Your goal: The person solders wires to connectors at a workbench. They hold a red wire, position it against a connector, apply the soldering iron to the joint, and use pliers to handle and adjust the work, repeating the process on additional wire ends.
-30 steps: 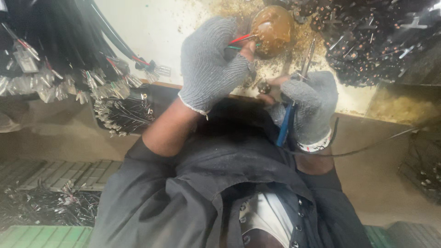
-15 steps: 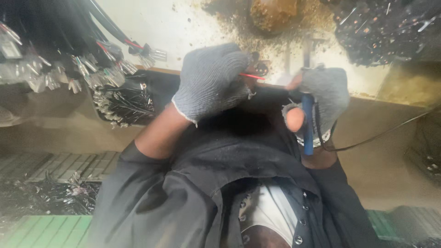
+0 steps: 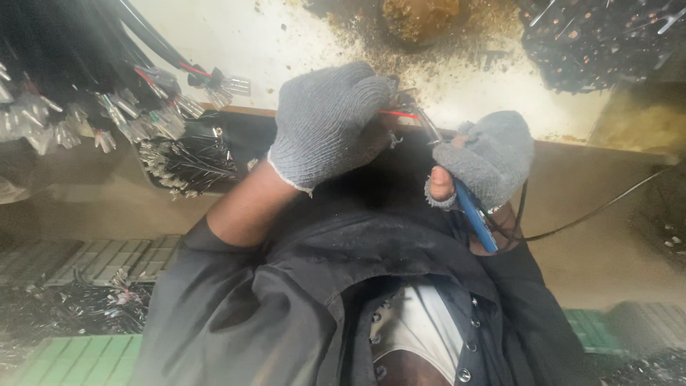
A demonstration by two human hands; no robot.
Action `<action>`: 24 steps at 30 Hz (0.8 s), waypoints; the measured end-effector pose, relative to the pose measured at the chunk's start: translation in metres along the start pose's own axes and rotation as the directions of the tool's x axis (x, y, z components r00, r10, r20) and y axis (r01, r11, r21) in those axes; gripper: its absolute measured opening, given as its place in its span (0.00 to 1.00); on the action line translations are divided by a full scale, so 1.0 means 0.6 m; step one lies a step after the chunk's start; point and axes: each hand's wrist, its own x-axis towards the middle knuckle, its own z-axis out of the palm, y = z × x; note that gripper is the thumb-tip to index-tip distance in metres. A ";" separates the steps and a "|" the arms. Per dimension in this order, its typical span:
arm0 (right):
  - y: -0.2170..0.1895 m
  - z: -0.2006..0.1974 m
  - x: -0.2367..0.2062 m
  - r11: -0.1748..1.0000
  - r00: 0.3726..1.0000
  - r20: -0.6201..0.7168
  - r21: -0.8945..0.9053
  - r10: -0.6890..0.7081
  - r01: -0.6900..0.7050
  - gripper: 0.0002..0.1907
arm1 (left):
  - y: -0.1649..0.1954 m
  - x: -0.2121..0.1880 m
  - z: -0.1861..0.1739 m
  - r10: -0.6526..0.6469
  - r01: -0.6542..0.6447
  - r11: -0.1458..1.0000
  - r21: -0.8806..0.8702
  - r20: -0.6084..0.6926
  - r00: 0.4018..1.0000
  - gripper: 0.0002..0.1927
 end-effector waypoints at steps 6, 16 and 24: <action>0.004 0.005 -0.007 0.998 0.998 0.022 -0.011 0.056 -0.055 0.14 | -0.003 -0.002 0.002 -0.002 0.003 1.000 -0.009 0.005 1.000 0.13; -0.032 -0.026 0.017 0.787 0.761 0.368 0.111 0.534 -0.606 0.09 | -0.005 -0.004 0.006 -0.034 0.033 0.999 0.008 0.024 0.999 0.11; -0.045 -0.021 0.032 0.542 0.607 0.408 0.276 0.682 -0.794 0.08 | -0.005 -0.003 0.004 -0.020 0.020 1.000 -0.004 0.006 1.000 0.12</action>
